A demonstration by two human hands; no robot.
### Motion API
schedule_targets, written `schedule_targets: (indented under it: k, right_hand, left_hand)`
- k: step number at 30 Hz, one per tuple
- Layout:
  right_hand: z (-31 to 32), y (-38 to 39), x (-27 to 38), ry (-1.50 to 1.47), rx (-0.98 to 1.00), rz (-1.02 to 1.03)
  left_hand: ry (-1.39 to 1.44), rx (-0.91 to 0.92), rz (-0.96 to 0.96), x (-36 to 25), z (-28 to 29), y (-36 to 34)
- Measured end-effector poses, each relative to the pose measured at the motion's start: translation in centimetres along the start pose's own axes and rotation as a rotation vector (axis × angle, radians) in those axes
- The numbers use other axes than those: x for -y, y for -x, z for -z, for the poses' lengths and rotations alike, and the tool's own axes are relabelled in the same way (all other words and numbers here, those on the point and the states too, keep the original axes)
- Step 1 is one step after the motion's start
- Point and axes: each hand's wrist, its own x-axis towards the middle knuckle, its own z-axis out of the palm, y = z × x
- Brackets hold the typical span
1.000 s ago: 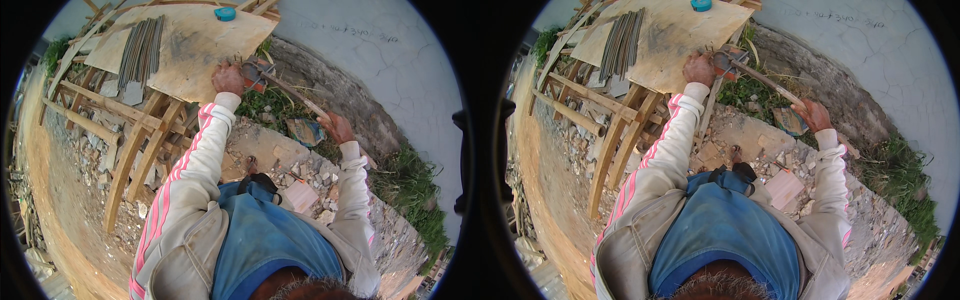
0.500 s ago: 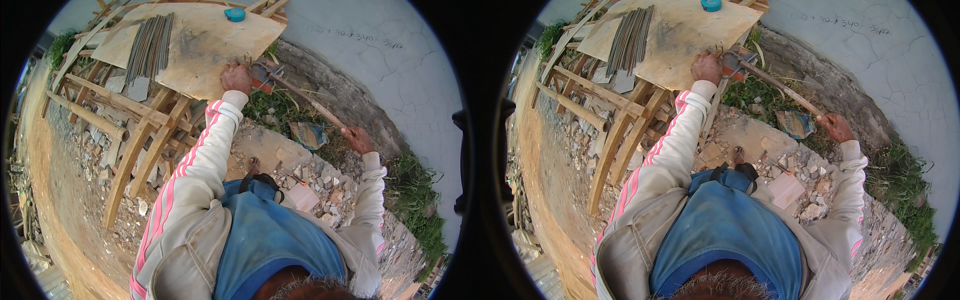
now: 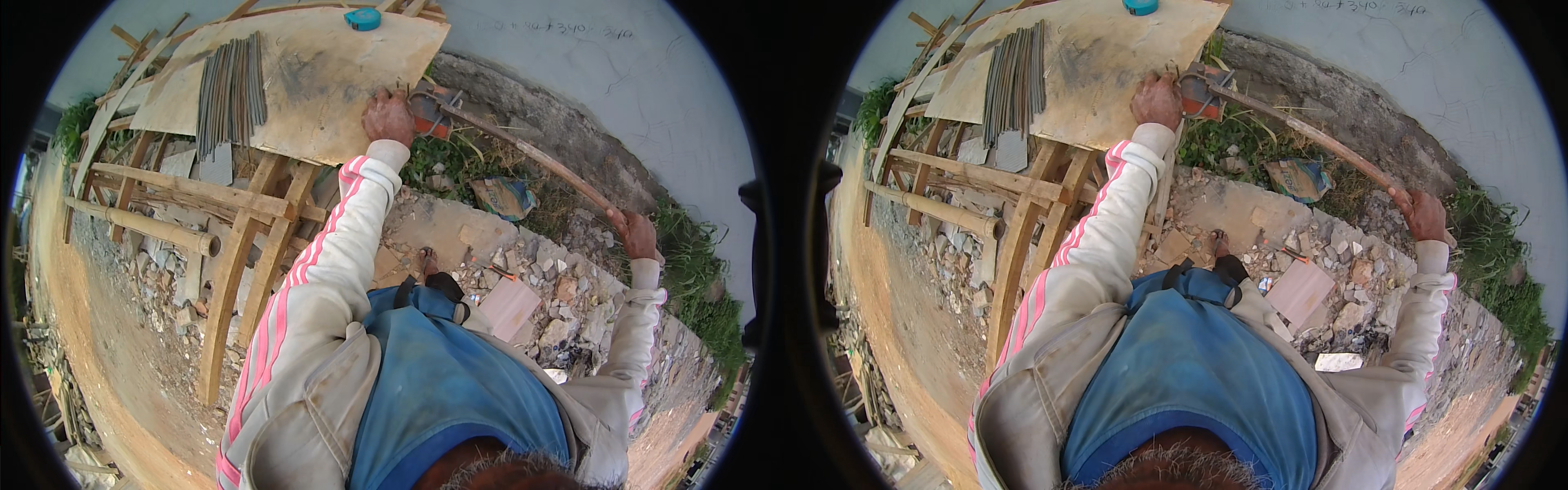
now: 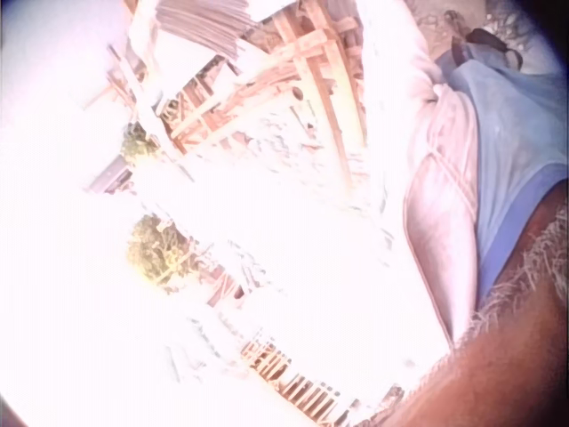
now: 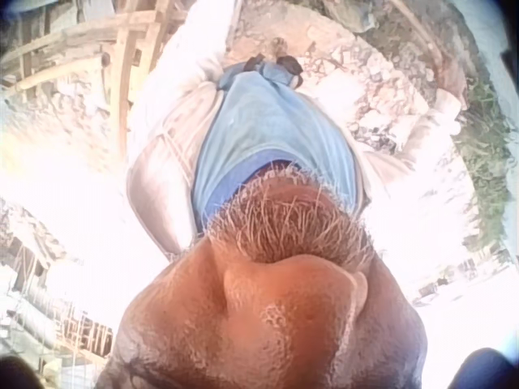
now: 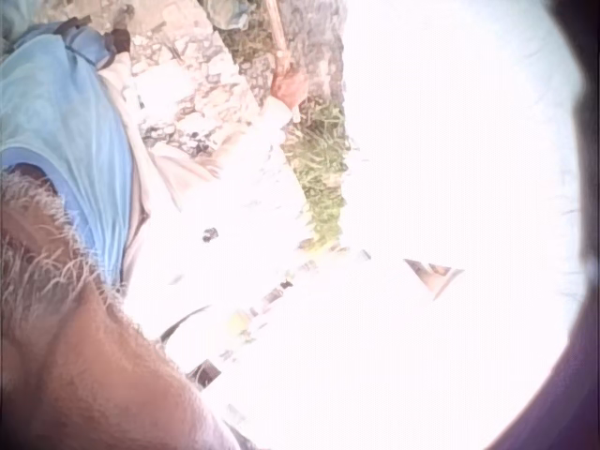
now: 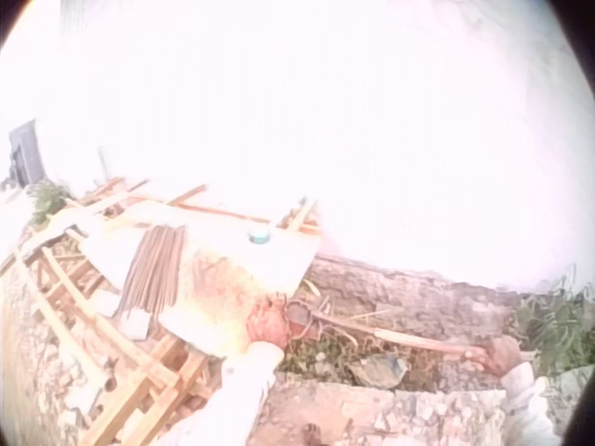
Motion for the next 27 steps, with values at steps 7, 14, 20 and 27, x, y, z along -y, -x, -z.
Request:
schedule_targets:
  k: [7,14,20,27]
  right_hand:
    - [-0.2,5.0,3.0,0.091,-0.079,-0.082]
    - [-0.6,5.8,3.3,0.1,-0.106,-0.079]
    - [-2.9,9.4,5.8,0.112,-0.082,-0.18]
    - [-5.7,16.9,14.4,-0.078,-0.05,-0.434]
  left_hand:
    - [0.193,-0.136,-0.021,-1.0,2.5,0.2]
    - [0.603,0.071,-0.752,-15.0,3.7,3.9]
    - [0.412,0.475,-0.956,-15.7,1.5,6.3]
    - [0.481,0.237,-1.222,-11.7,-0.2,8.4]
